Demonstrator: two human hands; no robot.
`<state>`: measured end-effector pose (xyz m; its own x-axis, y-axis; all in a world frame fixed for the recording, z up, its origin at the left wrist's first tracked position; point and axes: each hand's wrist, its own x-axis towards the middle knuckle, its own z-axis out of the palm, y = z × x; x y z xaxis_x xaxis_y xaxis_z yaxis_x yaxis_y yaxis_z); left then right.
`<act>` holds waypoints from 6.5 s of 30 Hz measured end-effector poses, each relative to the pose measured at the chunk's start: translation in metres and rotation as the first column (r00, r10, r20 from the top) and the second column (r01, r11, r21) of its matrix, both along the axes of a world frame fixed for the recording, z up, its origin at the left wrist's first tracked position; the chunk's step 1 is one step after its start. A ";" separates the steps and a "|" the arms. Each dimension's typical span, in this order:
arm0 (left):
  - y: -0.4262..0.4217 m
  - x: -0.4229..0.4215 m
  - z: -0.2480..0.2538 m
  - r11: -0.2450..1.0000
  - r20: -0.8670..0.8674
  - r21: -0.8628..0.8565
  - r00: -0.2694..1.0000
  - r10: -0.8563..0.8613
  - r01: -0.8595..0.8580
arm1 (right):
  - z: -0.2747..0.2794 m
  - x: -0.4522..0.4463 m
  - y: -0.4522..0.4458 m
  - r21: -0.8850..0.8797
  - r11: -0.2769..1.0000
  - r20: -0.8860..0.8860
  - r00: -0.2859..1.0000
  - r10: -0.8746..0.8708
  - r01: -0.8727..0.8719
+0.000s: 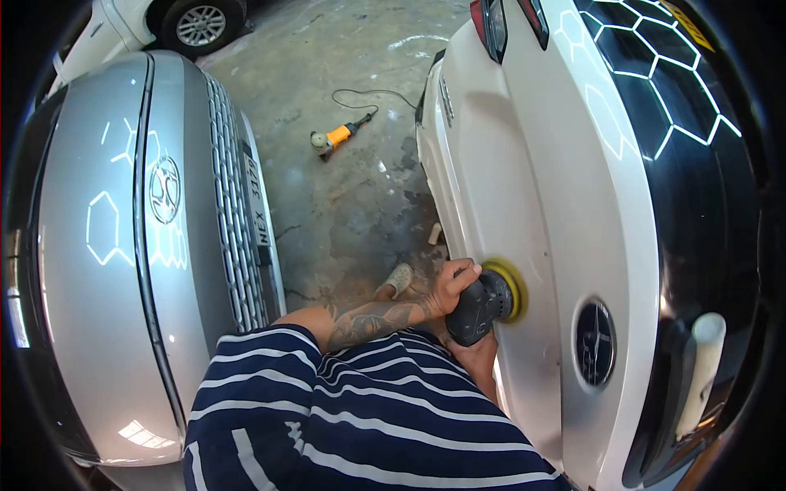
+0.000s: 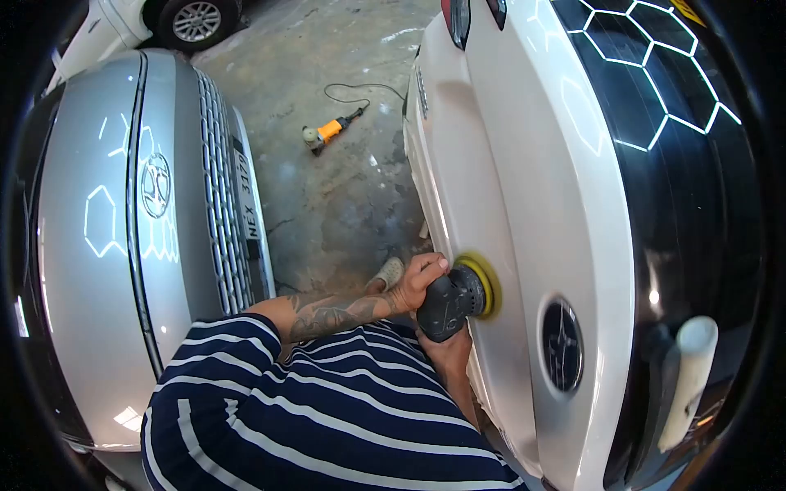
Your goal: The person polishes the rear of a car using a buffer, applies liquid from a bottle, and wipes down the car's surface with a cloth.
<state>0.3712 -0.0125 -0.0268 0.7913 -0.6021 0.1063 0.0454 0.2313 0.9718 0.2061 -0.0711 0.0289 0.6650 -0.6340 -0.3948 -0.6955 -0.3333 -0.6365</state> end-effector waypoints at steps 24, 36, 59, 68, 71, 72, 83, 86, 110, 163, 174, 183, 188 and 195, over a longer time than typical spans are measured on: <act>-0.015 0.307 0.032 0.978 -0.154 -0.076 0.966 -0.206 0.196 | 0.021 0.299 0.010 -0.080 0.978 0.127 0.975 -0.180 0.191; -0.012 0.378 0.015 0.980 -0.231 -0.156 0.960 -0.158 0.123 | 0.026 0.366 -0.004 -0.050 0.994 0.181 0.980 -0.084 0.095; -0.020 0.413 0.123 0.923 0.030 -0.278 0.963 -0.269 0.267 | 0.090 0.399 0.017 -0.115 0.953 0.291 0.927 -0.237 0.279; -0.044 0.489 0.115 0.973 -0.158 -0.168 0.970 -0.183 0.156 | 0.108 0.468 -0.001 -0.133 0.981 0.223 0.969 -0.106 0.138; -0.055 0.521 0.130 0.985 -0.272 -0.162 0.958 -0.094 0.050 | 0.116 0.503 -0.018 -0.121 0.991 0.194 0.981 -0.030 0.054; -0.058 0.532 0.139 0.990 -0.332 -0.130 0.939 -0.088 0.046 | 0.118 0.515 -0.023 -0.113 0.993 0.184 0.983 -0.022 0.044; -0.070 0.564 0.123 0.986 -0.536 -0.150 0.832 -0.140 0.069 | 0.112 0.536 -0.034 -0.110 0.993 0.242 0.970 -0.004 0.032; -0.056 0.524 0.090 0.978 -0.329 -0.146 0.925 -0.192 0.152 | 0.086 0.487 -0.023 -0.203 0.977 0.229 0.973 -0.013 0.061; -0.022 0.385 0.155 0.896 0.173 -0.335 0.954 -0.245 0.291 | 0.129 0.352 0.014 -0.150 0.975 0.274 0.955 -0.117 0.163; -0.032 0.093 0.287 0.455 0.645 -0.369 0.576 -0.503 0.810 | 0.077 0.041 0.120 -0.090 0.631 0.556 0.564 -0.610 0.771; -0.040 -0.045 0.295 0.364 0.763 -0.300 0.451 -0.463 0.882 | 0.055 -0.077 0.121 0.089 0.578 0.466 0.479 -0.744 0.811; -0.056 -0.150 0.338 0.243 0.833 -0.140 0.247 -0.496 0.960 | 0.052 -0.153 0.125 0.143 0.502 0.572 0.343 -0.746 0.853; -0.059 -0.192 0.335 0.273 0.835 -0.154 0.273 -0.478 0.950 | 0.057 -0.172 0.123 0.235 0.471 0.626 0.238 -0.743 0.850; -0.050 -0.179 0.339 0.267 0.830 -0.077 0.211 -0.517 0.960 | 0.042 -0.156 0.126 0.302 0.585 0.649 0.287 -0.705 0.753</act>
<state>0.1925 -0.0622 0.3124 -0.4309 -0.4836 0.7619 0.0549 0.8286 0.5571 0.0502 0.0544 0.0711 -0.0527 -0.9980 -0.0354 -0.0736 0.0392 -0.9965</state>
